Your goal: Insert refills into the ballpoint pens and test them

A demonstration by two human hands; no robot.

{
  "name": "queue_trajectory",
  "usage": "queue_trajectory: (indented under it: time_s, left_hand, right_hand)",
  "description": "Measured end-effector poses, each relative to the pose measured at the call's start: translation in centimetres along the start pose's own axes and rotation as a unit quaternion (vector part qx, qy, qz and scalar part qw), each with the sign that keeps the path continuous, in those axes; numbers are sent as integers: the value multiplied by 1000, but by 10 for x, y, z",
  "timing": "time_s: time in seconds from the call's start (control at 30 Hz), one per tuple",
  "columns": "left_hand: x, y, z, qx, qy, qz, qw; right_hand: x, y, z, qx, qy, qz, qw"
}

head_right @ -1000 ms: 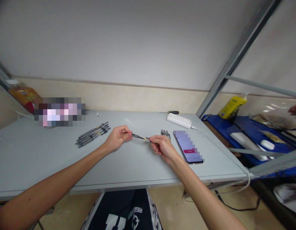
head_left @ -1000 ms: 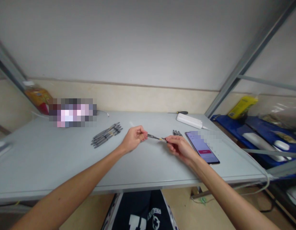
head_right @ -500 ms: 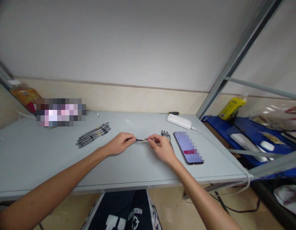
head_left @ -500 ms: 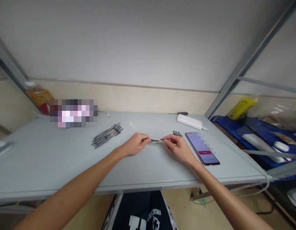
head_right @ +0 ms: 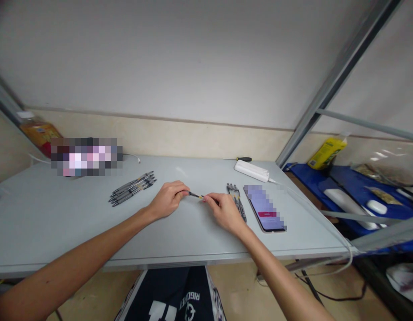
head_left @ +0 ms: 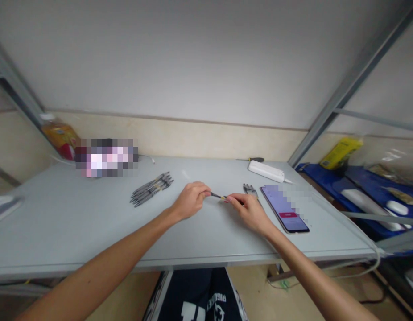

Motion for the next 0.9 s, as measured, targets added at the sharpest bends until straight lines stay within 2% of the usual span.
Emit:
queue_trajectory:
  time_s: [0.2,0.43,0.5,0.63,0.77,0.83,0.9]
  left_hand:
    - [-4,-1,0,-17,6,12,1000]
    - [-9,-2,2,-24,26,21,999]
    - [-10,-2,2,-34,18,13,999]
    - [-10,-2,6,-44,-31,-12,998]
    - [-10,-3,11,6,-66,0,998]
    - [-11,-4,11,32,-66,19,997]
    - [-12,-4,11,43,-63,39,996]
  right_hand:
    - [0,1,-2,21,92,61,994]
    - [-5,-1,-1,30,268,159,950]
    - [-6,-1,-2,5,306,173,936]
    - [-8,4,-3,-101,379,161,906]
    - [-5,14,-3,-200,404,116,885]
    - [-2,20,-5,-220,415,105,877]
    - [3,27,-8,-204,443,102,867]
Point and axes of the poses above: each hand's wrist, its own y-axis towards the middle knuckle, its own z-axis out of the palm, x = y × z, the point moved 3 cm from there along y, towards the middle knuckle
